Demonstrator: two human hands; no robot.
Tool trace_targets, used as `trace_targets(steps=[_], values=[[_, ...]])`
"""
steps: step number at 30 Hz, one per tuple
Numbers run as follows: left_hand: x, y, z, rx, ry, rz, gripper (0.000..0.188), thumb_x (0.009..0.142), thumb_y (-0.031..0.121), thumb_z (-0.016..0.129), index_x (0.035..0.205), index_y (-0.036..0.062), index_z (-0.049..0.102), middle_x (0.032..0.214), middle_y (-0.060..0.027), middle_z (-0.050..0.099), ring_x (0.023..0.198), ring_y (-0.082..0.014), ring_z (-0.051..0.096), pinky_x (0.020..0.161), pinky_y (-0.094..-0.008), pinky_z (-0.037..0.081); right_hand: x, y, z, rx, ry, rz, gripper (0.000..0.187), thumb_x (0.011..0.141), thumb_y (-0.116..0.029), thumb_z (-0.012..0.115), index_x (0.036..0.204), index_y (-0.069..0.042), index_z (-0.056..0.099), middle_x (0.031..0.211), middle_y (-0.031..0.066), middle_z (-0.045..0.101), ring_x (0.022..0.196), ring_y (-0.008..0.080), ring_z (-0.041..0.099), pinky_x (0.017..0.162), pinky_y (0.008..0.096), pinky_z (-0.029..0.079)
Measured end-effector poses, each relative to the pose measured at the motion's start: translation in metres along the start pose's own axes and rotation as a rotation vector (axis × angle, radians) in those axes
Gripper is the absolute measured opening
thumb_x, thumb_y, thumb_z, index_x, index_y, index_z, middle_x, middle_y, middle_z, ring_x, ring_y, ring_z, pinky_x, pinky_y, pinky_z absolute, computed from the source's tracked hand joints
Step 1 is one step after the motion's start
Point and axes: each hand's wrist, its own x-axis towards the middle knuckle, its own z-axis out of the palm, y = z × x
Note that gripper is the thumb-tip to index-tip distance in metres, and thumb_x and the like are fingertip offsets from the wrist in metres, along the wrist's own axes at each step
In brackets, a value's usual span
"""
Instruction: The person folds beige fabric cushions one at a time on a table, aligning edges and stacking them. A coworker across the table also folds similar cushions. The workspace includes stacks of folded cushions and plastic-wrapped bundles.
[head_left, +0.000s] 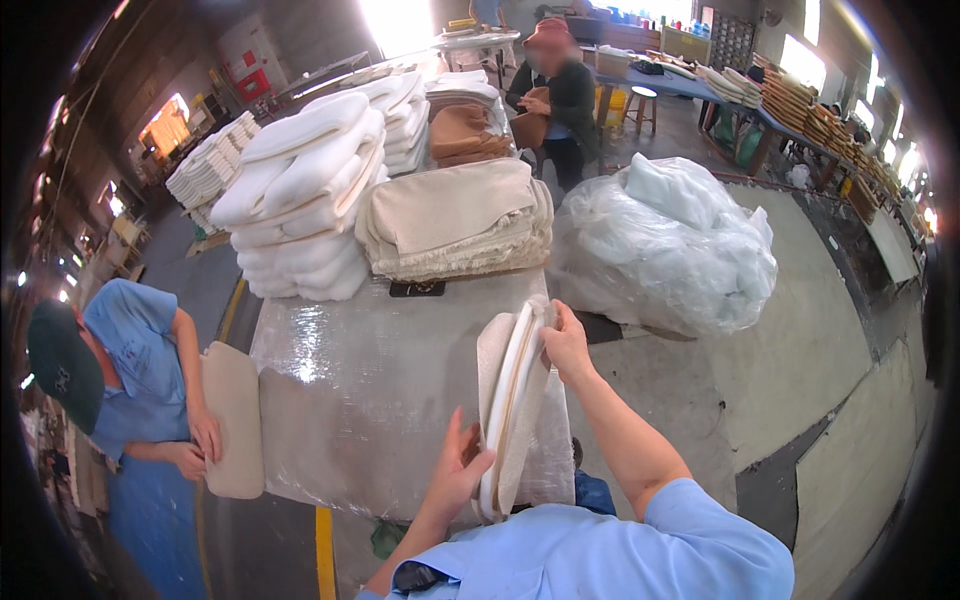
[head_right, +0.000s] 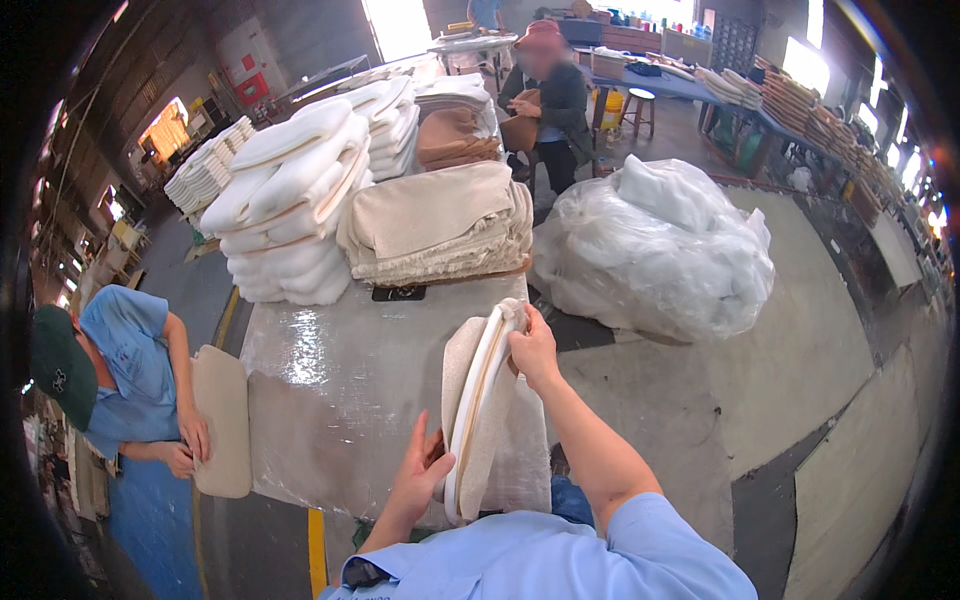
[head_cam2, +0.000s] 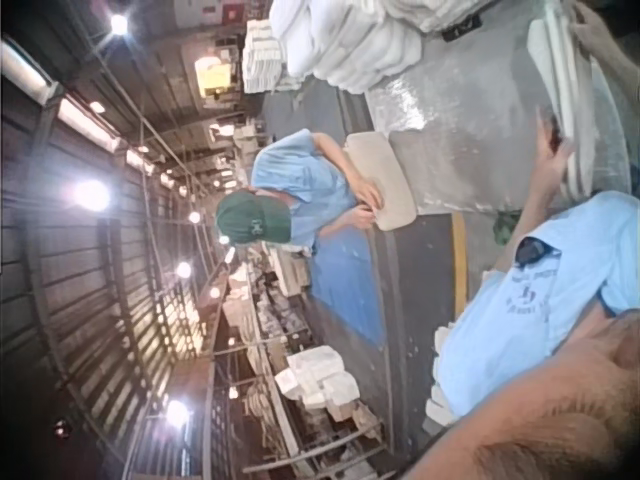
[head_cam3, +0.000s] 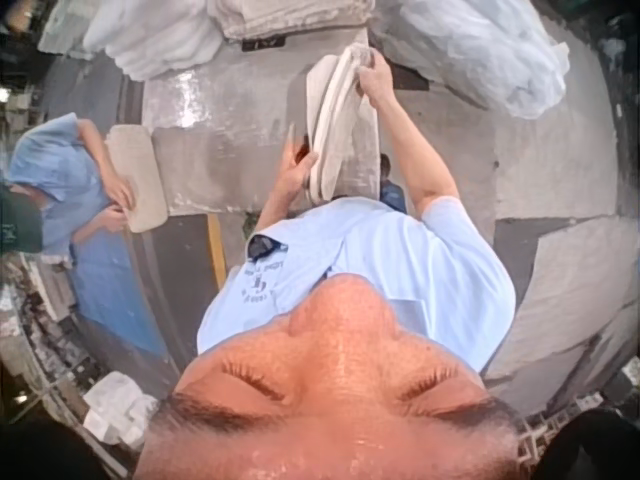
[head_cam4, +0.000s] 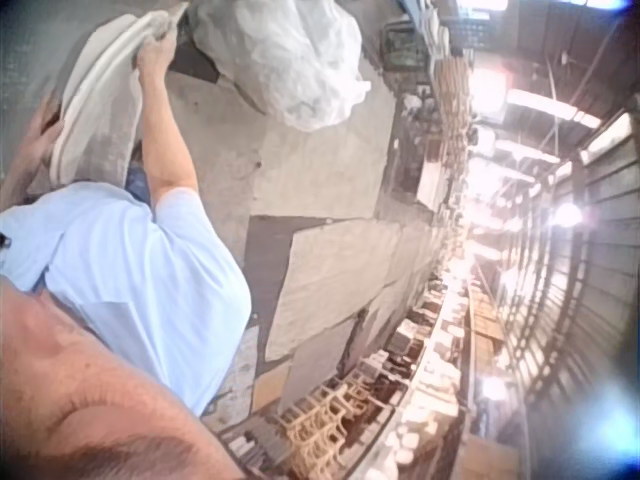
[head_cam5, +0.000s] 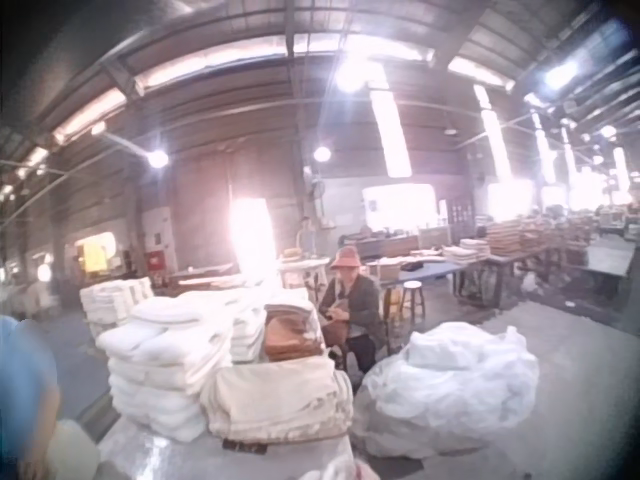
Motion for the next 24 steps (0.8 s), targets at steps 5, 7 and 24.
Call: trace_targets(steps=[5, 7, 24], values=[[0.09, 0.022, 0.016, 0.196, 0.0, 0.215, 0.092, 0.1, 0.007, 0.068, 0.173, 0.0056, 0.012, 0.171, -0.0217, 0.036, 0.155, -0.0308, 0.041, 0.128, -0.0414, 0.031, 0.01, 0.002, -0.003, -0.118, 0.071, 0.03, 0.028, 0.1, -0.019, 0.064, 0.12, -0.003, 0.076, 0.1, 0.0118, 0.079, 0.092, 0.0178, 0.071, 0.086, 0.0363, 0.054], [0.14, 0.03, 0.021, 0.458, 0.027, 0.346, 0.087, 0.099, 0.008, 0.069, 0.171, 0.0034, 0.021, 0.17, -0.0221, 0.037, 0.154, -0.0321, 0.043, 0.127, -0.0415, 0.032, 0.009, 0.0, 0.0, -0.157, 0.085, 0.001, 0.028, 0.101, -0.021, 0.064, 0.117, -0.002, 0.077, 0.097, 0.0145, 0.079, 0.089, 0.0196, 0.072, 0.084, 0.0376, 0.054], [0.286, 0.019, 0.021, 0.429, 0.21, 0.308, 0.027, 0.098, 0.004, 0.065, 0.122, 0.0033, 0.078, 0.113, -0.0114, 0.081, 0.103, -0.0183, 0.075, 0.093, -0.0319, 0.056, 0.025, -0.033, -0.003, -0.404, -0.033, -0.098, 0.036, 0.09, -0.02, 0.074, 0.123, -0.006, 0.073, 0.096, 0.0172, 0.076, 0.086, 0.0273, 0.075, 0.082, 0.041, 0.058]])
